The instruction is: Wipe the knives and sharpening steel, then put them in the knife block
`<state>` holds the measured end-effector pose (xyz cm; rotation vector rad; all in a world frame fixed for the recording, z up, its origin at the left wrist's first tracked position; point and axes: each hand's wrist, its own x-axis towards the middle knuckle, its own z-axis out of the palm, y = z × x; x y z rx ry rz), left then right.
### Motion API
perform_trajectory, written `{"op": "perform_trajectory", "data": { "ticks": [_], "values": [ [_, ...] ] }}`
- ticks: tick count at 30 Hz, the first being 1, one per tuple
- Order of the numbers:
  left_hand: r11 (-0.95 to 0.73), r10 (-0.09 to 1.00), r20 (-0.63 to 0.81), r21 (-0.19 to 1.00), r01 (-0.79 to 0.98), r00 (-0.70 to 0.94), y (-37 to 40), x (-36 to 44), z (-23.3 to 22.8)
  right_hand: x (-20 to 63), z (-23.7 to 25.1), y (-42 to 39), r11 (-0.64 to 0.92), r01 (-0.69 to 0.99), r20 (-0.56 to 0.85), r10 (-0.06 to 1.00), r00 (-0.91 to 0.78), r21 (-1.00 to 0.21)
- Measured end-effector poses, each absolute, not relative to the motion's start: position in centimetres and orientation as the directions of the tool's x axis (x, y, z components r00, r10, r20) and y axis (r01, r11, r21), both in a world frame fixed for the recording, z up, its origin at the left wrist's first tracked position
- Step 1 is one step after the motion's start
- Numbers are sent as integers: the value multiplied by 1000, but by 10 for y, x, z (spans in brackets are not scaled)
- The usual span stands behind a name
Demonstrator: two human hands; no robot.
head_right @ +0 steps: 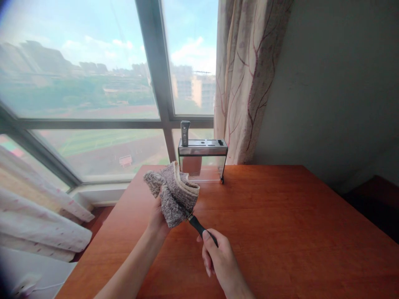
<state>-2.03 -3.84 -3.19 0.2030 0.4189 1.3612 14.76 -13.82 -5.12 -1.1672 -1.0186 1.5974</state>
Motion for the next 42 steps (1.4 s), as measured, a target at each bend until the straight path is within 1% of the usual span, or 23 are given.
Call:
{"op": "perform_trajectory", "data": {
  "ticks": [4,8,9,11,13,15,16,17,19,21,22,23,25,27,28,29,31,33,34,36,38,40,42],
  "values": [
    [228,964,-222,419,-879,144,-44,-13,-33,140,-48,-134,-334,-379,-276,940,-200,-863],
    [230,959,-260,465,-855,116,-51,-6,-31,141,-46,-128,-474,-585,-330,880,-343,-658],
    [233,958,-263,474,-849,116,-52,-4,-30,141,-46,-127,-488,-596,-335,872,-355,-638],
    [244,957,-262,492,-836,125,-54,0,-30,140,-45,-126,-448,-554,-328,893,-307,-702],
    [253,956,-261,504,-825,134,-55,3,-31,139,-44,-127,-332,-390,-281,942,-183,-859],
    [238,958,-267,517,-822,110,-54,5,-32,139,-45,-127,-142,-63,-139,989,-57,-988],
    [224,958,-271,525,-821,88,-53,5,-33,139,-47,-127,-17,128,-19,1000,-14,-992],
    [211,959,-276,533,-820,67,-52,5,-35,140,-49,-127,114,310,121,993,4,-944],
    [196,957,-288,543,-817,39,-49,4,-37,144,-55,-126,322,573,374,927,-31,-753],
    [192,953,-304,544,-817,22,-47,3,-39,147,-60,-125,411,685,500,863,-78,-602],
    [193,950,-312,543,-818,17,-46,2,-40,148,-60,-125,423,698,515,852,-91,-577],
    [199,947,-321,542,-817,17,-46,2,-40,148,-59,-125,420,687,504,859,-90,-593],
    [224,943,-330,538,-813,42,-48,4,-39,147,-55,-126,344,583,391,919,-49,-736],
    [263,941,-326,529,-807,93,-51,6,-37,145,-48,-126,156,347,162,987,-13,-925],
    [282,939,-321,525,-803,120,-53,7,-37,144,-46,-125,30,192,28,999,-14,-981],
    [297,939,-314,522,-800,143,-55,8,-37,144,-44,-124,-91,27,-92,995,-34,-995],
    [305,941,-295,523,-796,167,-58,8,-38,147,-42,-122,-276,-277,-251,960,-122,-920],
    [294,948,-269,531,-794,171,-61,6,-39,152,-41,-120,-381,-475,-301,923,-238,-794],
    [286,951,-261,534,-796,166,-61,5,-39,156,-41,-119,-399,-530,-286,915,-284,-748],
    [270,953,-267,527,-805,145,-61,1,-36,162,-41,-121,-385,-581,-208,914,-348,-717],
    [268,946,-298,498,-825,127,-59,-3,-29,166,-42,-125,-326,-572,-99,915,-391,-753],
    [257,939,-327,451,-855,110,-56,-6,-20,166,-47,-128,-237,-481,-35,919,-393,-844],
    [224,938,-337,406,-886,83,-55,-7,-12,158,-56,-129,-131,-289,-42,954,-296,-948]
  ]
}}
